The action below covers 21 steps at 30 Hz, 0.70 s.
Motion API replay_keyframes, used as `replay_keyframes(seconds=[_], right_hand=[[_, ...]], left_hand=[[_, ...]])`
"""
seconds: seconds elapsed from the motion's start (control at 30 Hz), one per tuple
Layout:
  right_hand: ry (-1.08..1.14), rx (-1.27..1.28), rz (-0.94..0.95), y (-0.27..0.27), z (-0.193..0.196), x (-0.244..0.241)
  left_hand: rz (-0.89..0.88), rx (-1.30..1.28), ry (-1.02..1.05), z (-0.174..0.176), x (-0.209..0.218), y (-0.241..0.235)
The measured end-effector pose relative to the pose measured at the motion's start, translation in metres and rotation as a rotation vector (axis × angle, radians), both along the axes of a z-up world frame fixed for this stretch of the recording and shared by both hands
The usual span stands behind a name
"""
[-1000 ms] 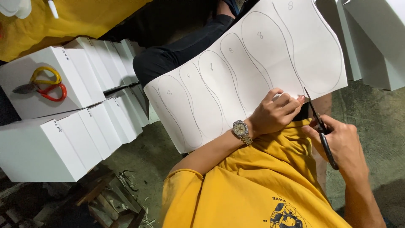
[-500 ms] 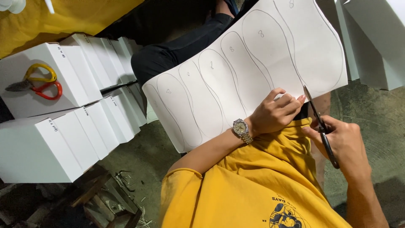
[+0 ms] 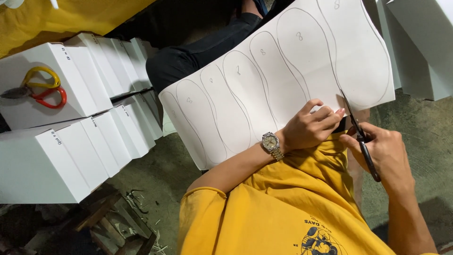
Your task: Cutting out shoe insole shapes from a large sheet of material using scissors
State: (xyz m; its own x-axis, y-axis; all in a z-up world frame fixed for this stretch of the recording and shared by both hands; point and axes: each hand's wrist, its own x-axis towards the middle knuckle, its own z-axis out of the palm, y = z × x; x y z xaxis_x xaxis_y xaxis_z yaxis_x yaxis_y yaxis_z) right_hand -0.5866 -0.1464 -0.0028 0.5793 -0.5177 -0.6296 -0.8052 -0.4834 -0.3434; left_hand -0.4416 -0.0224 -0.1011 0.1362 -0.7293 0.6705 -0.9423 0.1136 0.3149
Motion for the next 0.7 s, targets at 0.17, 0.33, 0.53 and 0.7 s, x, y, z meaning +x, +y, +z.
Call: replay_keyframes(seconds=[0.17,0.33,0.53,0.7], right_hand=[[-0.047,0.03,-0.038,0.003,0.007,0.006],[-0.048,0.092,-0.096,0.005,0.012,0.013],[0.015,0.016,-0.024,0.0,0.002,0.013],[-0.002,0.088,-0.069,0.001,0.011,0.019]], left_hand=[[0.003,0.006,-0.007,-0.001,0.0,0.0],[-0.009,-0.001,0.01,0.0,0.0,0.0],[-0.026,0.004,0.013,-0.002,-0.001,0.0],[-0.025,-0.004,0.026,-0.003,-0.001,-0.001]])
